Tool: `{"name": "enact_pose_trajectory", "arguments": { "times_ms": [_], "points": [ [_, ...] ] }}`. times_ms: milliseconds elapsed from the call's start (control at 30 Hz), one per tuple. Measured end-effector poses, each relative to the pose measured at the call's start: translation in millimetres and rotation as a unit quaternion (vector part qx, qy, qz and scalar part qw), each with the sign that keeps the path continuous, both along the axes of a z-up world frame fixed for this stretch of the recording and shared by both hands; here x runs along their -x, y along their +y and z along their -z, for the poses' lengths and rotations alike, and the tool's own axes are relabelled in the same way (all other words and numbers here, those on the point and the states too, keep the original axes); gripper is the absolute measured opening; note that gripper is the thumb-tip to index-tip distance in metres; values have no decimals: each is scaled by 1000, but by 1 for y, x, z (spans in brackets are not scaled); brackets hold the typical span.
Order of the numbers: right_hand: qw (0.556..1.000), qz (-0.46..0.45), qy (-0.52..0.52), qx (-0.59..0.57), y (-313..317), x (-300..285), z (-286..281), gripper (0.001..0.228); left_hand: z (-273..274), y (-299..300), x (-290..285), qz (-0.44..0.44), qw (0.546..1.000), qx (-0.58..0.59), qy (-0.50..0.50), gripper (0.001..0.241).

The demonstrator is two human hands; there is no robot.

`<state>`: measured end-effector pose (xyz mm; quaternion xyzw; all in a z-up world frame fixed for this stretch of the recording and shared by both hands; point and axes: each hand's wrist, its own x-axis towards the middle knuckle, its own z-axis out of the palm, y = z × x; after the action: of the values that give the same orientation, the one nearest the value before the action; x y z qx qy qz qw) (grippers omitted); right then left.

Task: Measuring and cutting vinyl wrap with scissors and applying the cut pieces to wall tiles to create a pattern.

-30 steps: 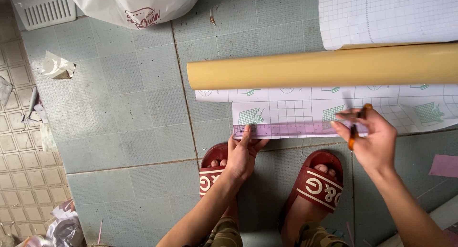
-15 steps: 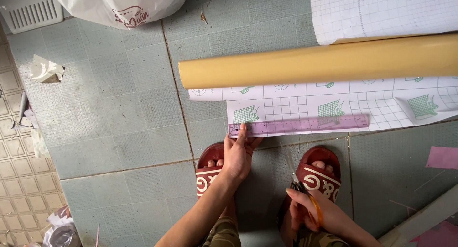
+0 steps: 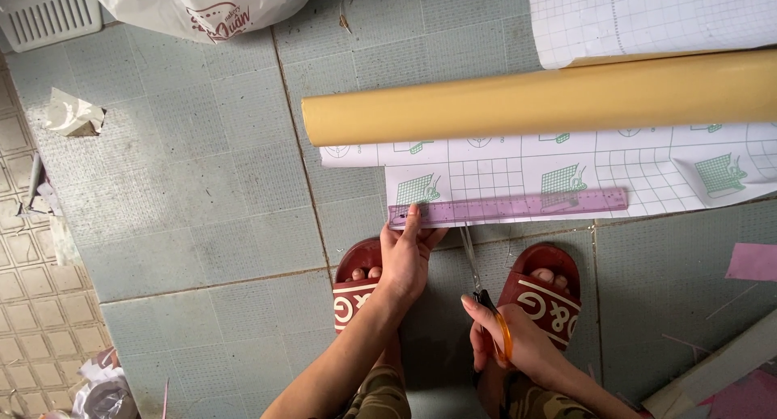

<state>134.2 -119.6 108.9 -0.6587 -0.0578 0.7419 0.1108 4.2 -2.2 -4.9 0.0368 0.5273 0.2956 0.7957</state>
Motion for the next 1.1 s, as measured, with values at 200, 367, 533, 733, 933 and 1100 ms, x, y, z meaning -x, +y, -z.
{"name": "enact_pose_trajectory", "arguments": {
  "times_ms": [200,367,533,733,933,1100],
  "points": [
    [998,5,-23,-58,-8,1,4,75,-6,2,-2,13,1000,0,18,33],
    [998,19,-19,-61,-8,2,4,76,-5,2,-2,17,1000,0,25,34],
    [998,-3,-20,-53,-8,4,6,78,-2,0,-2,12,1000,-12,18,31],
    [997,16,-18,-67,-7,6,2,78,-4,0,-3,5,1000,-10,21,33],
    [997,14,-21,-67,-10,8,7,77,-1,0,-2,-6,1000,5,14,32],
    [997,14,-29,-71,-13,8,6,78,-4,4,1,-9,999,42,22,37]
  ]
}}
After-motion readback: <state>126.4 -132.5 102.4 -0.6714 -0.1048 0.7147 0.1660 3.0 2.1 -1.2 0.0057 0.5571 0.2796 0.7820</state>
